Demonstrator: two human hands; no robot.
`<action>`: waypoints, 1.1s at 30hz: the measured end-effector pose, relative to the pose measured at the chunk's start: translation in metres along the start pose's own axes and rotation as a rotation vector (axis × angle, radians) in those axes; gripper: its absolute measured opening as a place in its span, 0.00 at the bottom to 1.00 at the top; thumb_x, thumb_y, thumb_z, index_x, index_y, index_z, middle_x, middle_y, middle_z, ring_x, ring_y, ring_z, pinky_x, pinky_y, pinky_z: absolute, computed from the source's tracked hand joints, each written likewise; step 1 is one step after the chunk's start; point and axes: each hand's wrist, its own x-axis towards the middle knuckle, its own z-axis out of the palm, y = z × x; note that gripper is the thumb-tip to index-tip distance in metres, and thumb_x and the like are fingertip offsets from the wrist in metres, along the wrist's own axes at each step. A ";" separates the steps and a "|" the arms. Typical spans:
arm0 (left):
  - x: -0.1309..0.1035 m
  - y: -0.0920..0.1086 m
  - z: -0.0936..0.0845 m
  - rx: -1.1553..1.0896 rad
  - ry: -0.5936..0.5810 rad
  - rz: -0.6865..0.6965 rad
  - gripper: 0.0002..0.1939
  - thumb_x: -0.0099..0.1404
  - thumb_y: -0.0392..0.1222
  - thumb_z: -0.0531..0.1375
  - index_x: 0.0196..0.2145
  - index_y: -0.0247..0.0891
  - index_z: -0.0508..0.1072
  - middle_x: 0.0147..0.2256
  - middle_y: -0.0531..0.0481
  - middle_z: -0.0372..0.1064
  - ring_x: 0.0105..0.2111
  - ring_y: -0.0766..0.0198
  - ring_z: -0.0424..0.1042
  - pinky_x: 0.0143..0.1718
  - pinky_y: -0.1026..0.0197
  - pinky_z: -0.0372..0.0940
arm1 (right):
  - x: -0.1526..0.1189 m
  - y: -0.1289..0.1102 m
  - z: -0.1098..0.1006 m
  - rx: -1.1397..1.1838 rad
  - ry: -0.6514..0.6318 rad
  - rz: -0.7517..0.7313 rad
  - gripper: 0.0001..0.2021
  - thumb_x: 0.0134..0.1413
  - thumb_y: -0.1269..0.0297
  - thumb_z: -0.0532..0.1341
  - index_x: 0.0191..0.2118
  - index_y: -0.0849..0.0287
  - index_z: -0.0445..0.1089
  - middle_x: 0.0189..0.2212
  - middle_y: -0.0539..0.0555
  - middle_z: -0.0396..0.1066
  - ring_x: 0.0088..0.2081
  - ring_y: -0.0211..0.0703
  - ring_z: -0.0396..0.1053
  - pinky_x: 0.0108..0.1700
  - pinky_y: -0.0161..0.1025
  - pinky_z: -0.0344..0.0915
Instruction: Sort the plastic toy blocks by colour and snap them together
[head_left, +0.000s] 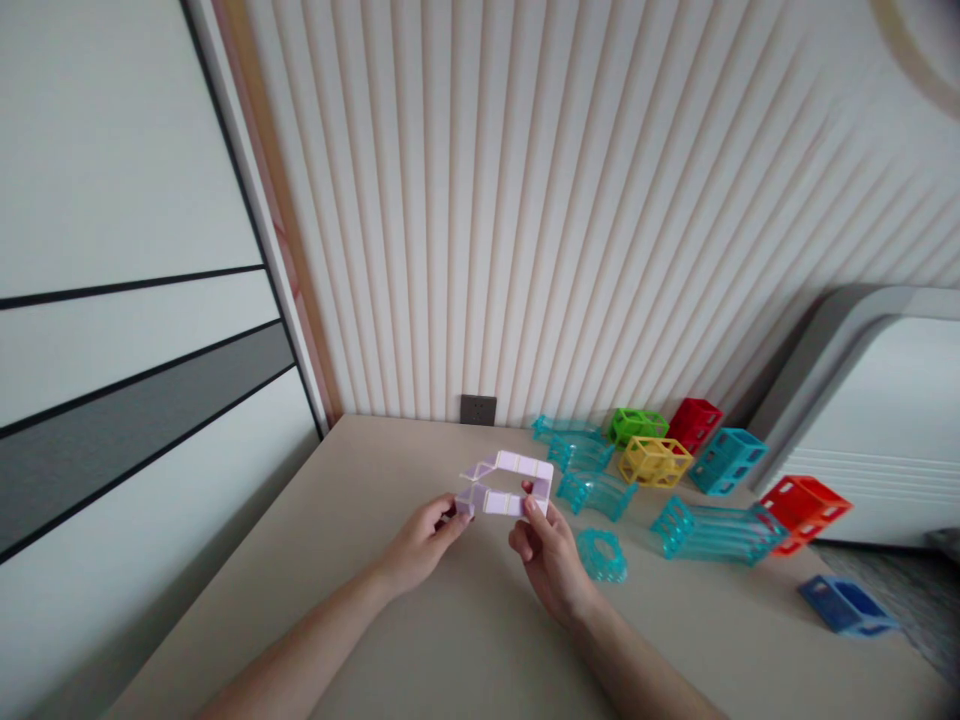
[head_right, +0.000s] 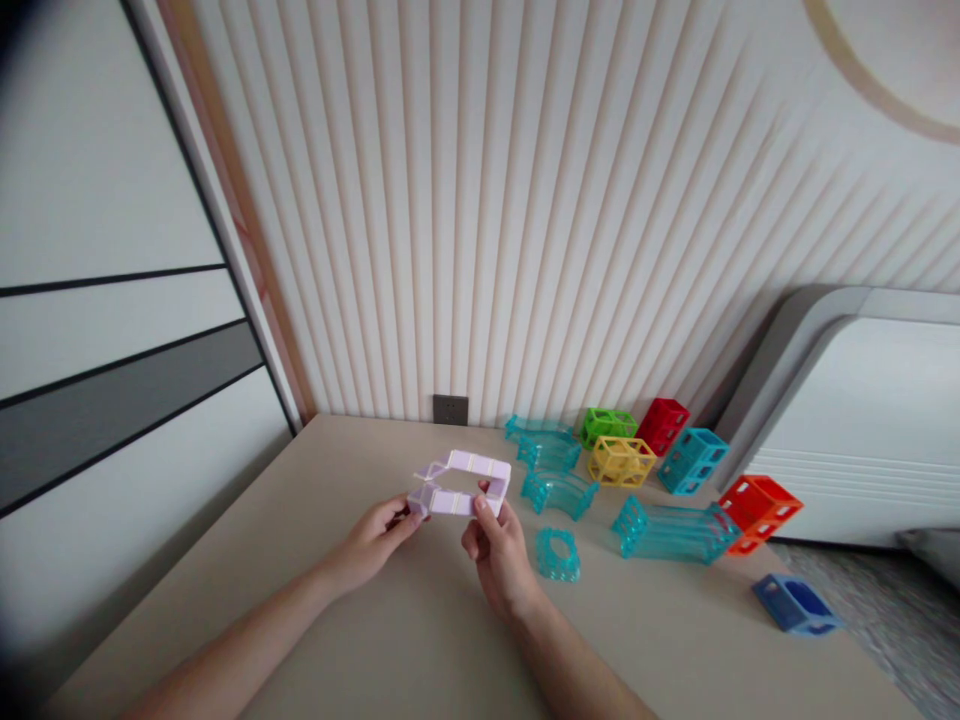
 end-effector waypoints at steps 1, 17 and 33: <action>0.001 0.000 0.000 0.003 0.022 0.013 0.22 0.68 0.57 0.57 0.46 0.35 0.76 0.39 0.47 0.76 0.40 0.56 0.71 0.43 0.59 0.64 | 0.001 0.000 -0.001 0.005 -0.005 0.002 0.24 0.48 0.49 0.73 0.45 0.57 0.67 0.20 0.41 0.59 0.17 0.28 0.49 0.21 0.31 0.44; -0.002 -0.011 -0.001 0.633 0.383 0.489 0.16 0.66 0.28 0.55 0.48 0.41 0.72 0.42 0.45 0.71 0.43 0.58 0.75 0.45 0.58 0.72 | -0.012 0.012 -0.001 -0.143 -0.295 0.121 0.26 0.47 0.48 0.73 0.47 0.58 0.70 0.27 0.50 0.73 0.29 0.39 0.69 0.34 0.36 0.62; 0.001 -0.007 0.005 0.613 0.315 0.626 0.18 0.70 0.32 0.56 0.56 0.40 0.69 0.45 0.44 0.76 0.45 0.57 0.76 0.47 0.55 0.73 | -0.008 0.022 -0.006 -0.241 -0.194 -0.099 0.18 0.55 0.48 0.68 0.40 0.58 0.70 0.31 0.52 0.74 0.33 0.42 0.69 0.38 0.40 0.64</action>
